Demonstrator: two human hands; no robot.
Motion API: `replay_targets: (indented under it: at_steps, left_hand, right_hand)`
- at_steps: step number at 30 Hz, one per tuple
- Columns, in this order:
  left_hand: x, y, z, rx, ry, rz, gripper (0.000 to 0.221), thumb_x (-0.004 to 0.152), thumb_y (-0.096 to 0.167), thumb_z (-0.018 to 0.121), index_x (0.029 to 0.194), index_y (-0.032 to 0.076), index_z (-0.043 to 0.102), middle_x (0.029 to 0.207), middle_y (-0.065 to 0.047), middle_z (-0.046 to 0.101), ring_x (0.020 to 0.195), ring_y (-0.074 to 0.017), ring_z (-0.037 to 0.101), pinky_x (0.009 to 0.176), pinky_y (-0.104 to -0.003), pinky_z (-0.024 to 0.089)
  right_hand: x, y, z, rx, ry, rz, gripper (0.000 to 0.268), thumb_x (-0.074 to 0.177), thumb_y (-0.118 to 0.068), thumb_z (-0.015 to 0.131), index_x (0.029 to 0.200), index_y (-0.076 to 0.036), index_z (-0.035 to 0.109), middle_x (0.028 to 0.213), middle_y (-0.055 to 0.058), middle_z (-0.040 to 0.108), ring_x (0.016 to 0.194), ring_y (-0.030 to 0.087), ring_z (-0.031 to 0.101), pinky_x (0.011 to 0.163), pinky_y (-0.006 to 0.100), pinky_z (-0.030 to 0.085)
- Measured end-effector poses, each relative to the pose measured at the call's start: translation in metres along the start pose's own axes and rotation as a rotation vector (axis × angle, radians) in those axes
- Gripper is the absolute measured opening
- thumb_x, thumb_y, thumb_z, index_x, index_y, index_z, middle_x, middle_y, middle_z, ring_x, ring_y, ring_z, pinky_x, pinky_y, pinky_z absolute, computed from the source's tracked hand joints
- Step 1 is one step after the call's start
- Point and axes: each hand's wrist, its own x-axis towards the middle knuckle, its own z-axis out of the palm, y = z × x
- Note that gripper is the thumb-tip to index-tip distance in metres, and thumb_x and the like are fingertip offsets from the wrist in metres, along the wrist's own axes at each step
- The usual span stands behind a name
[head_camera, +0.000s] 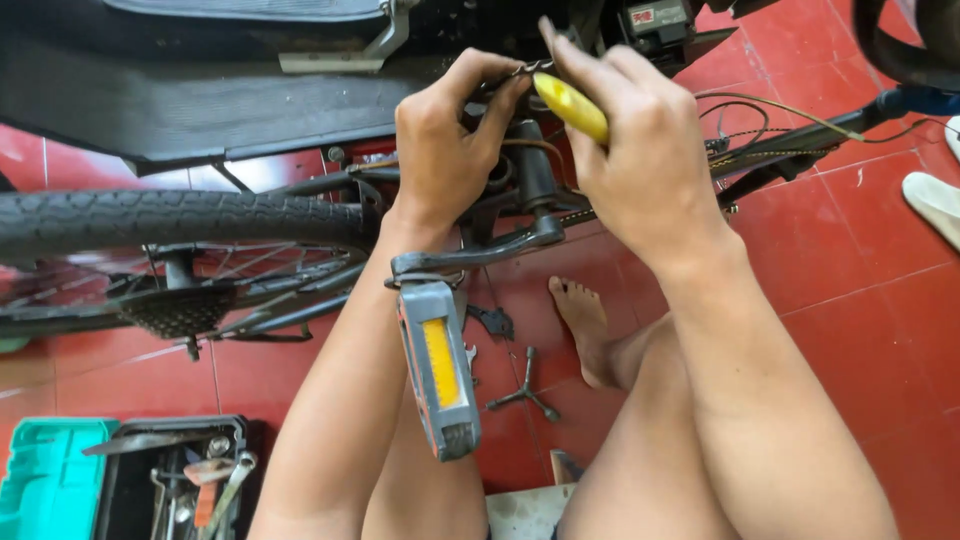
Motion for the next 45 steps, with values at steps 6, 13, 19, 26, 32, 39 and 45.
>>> replay_targets:
  at_steps: [6,13,19,26,32,39,45]
  left_hand:
    - [0.0,-0.001,0.0,0.007,0.0,-0.019,0.012,0.093,0.003,0.075,0.102,0.005,0.067,0.081,-0.003,0.073,0.061,-0.0155,0.057,0.06,-0.03,0.049]
    - [-0.002,-0.006,0.005,-0.028,0.044,0.042,0.017,0.093,0.007,0.077,0.107,0.005,0.067,0.091,-0.008,0.079,0.072,-0.0205,0.075,0.067,-0.032,0.059]
    - [-0.001,-0.004,0.003,0.009,0.046,0.081,0.017,0.094,0.005,0.077,0.106,0.007,0.067,0.088,-0.004,0.078,0.066,-0.0187,0.071,0.063,-0.032,0.054]
    - [-0.003,-0.009,0.003,-0.014,0.022,0.063,0.019,0.095,0.0,0.077,0.111,0.004,0.066,0.096,-0.006,0.079,0.073,-0.0185,0.074,0.068,-0.031,0.058]
    - [-0.004,-0.007,0.001,0.002,0.009,0.045,0.023,0.096,0.0,0.077,0.116,0.008,0.067,0.101,-0.005,0.078,0.077,-0.0193,0.076,0.071,-0.032,0.059]
    - [0.003,-0.001,0.002,0.014,0.017,0.048,0.017,0.095,0.001,0.076,0.109,0.006,0.069,0.097,-0.002,0.077,0.072,-0.0176,0.069,0.07,-0.031,0.057]
    - [0.003,-0.002,0.004,-0.013,0.019,0.005,0.019,0.093,-0.002,0.077,0.109,0.005,0.07,0.099,-0.003,0.077,0.076,-0.0159,0.073,0.07,-0.03,0.059]
  right_hand:
    - [-0.007,-0.006,-0.02,-0.018,-0.106,0.031,0.04,0.09,0.013,0.063,0.129,0.013,0.071,0.098,0.024,0.07,0.071,0.038,0.061,0.066,0.045,0.049]
    - [-0.027,-0.002,-0.032,0.143,-0.056,0.187,0.034,0.107,0.011,0.058,0.137,0.017,0.073,0.084,0.013,0.066,0.061,0.018,0.046,0.052,0.03,0.036]
    - [-0.03,0.029,-0.038,0.404,0.159,0.471,0.016,0.124,0.009,0.054,0.133,0.006,0.068,0.119,0.013,0.074,0.087,0.011,0.063,0.065,0.017,0.043]
    - [-0.01,0.045,-0.004,0.154,0.199,0.117,0.022,0.12,0.019,0.087,0.112,0.018,0.066,0.1,0.018,0.068,0.08,0.023,0.057,0.072,0.033,0.048]
    - [-0.001,0.018,-0.004,0.058,0.093,0.002,0.016,0.102,0.019,0.078,0.117,0.023,0.071,0.107,0.026,0.078,0.088,0.03,0.076,0.078,0.037,0.061]
    - [-0.002,0.004,-0.004,-0.024,0.075,0.026,0.023,0.098,0.018,0.075,0.121,0.02,0.076,0.101,0.025,0.07,0.075,0.032,0.061,0.07,0.041,0.05]
    - [0.009,0.006,0.001,-0.038,0.073,0.08,0.021,0.096,0.015,0.072,0.117,0.015,0.078,0.096,0.021,0.067,0.069,0.03,0.06,0.066,0.041,0.049]
